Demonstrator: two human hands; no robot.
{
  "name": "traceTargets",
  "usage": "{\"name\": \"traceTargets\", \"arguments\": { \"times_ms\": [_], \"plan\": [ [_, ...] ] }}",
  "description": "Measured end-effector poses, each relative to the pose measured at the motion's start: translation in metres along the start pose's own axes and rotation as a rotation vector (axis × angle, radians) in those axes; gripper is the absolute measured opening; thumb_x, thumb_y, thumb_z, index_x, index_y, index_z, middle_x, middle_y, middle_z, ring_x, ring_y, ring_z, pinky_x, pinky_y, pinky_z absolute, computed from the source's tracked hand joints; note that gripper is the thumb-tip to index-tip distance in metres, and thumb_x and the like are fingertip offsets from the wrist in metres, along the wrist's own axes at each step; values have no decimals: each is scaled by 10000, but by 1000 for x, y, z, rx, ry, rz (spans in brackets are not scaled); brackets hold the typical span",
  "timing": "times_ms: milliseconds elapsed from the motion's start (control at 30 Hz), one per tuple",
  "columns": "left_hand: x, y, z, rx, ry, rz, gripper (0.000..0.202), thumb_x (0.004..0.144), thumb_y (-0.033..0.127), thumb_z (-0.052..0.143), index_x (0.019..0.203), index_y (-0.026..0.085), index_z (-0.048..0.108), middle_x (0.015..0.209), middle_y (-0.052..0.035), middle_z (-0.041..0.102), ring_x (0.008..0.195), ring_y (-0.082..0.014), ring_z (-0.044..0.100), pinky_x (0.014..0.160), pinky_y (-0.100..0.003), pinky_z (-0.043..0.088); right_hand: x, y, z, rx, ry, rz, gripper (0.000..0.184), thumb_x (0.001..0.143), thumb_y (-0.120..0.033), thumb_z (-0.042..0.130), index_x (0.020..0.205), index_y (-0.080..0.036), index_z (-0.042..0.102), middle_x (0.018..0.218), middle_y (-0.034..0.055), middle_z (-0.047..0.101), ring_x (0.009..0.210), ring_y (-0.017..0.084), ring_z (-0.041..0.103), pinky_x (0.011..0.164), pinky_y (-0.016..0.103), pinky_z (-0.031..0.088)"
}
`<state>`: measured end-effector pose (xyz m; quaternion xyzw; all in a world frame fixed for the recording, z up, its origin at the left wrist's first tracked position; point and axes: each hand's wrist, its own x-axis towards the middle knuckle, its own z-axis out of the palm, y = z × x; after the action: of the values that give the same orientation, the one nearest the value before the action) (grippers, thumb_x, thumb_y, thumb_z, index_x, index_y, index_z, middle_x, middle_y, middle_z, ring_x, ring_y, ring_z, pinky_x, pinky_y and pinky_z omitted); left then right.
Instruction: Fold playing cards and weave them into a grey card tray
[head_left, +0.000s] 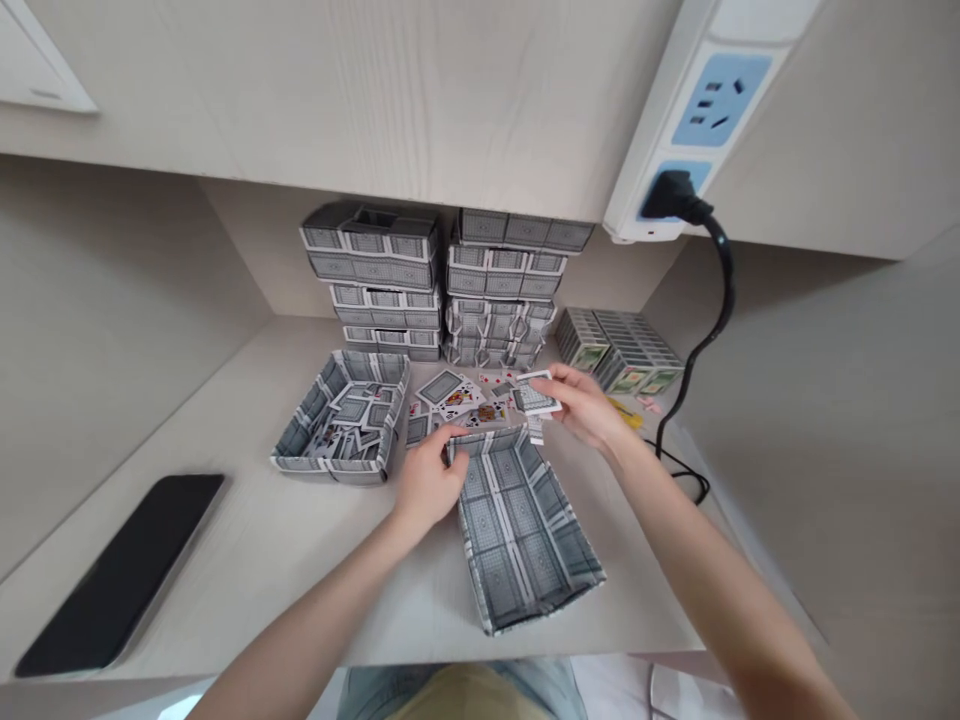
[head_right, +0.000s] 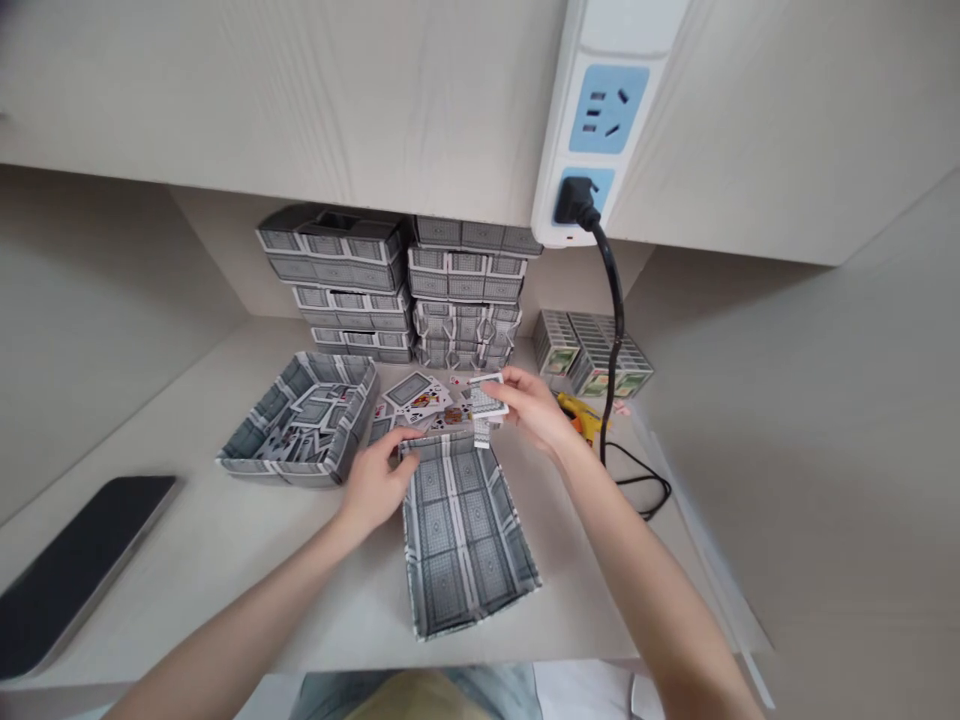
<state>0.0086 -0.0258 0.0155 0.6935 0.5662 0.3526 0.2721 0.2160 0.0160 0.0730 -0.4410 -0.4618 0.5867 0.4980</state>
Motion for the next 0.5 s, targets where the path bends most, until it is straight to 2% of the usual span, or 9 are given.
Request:
{"name": "traceTargets", "arguments": {
  "times_ms": [167,233,333,433,500],
  "plan": [
    [2,5,-14,131,-41,64,210,715,311,458,814,213,616,761,-4,638,688,-160,558,646,-242,389,-10,9,-21,-73,150,13,256,519,-274,708,646,-180,507,652,-17,598,562,110,547,500,219,400],
    [3,7,-19,151,-110,112,230,711,328,471,856,228,620,756,1,643,665,-156,561,620,-232,387,-13,13,-26,-32,162,46,214,548,-276,683,625,-173,512,654,2,607,582,125,565,530,241,426],
    [4,9,-25,186,-219,189,271,721,347,469,938,273,614,810,10,657,596,-147,556,587,-232,378,-19,18,-29,69,150,63,186,563,-257,660,597,-175,496,777,42,631,666,170,600,562,285,460],
    [3,9,-29,299,-243,202,299,736,342,443,991,307,597,832,5,665,569,-163,557,580,-254,368,-22,18,-31,93,156,58,201,568,-258,648,579,-178,464,902,50,617,694,185,609,553,305,475],
    [1,9,-30,375,-240,184,338,731,318,441,1045,312,567,782,-9,665,577,-183,561,578,-266,360,-23,14,-32,50,193,43,219,570,-273,647,574,-177,451,920,40,610,645,154,601,531,284,469]
  ]
}}
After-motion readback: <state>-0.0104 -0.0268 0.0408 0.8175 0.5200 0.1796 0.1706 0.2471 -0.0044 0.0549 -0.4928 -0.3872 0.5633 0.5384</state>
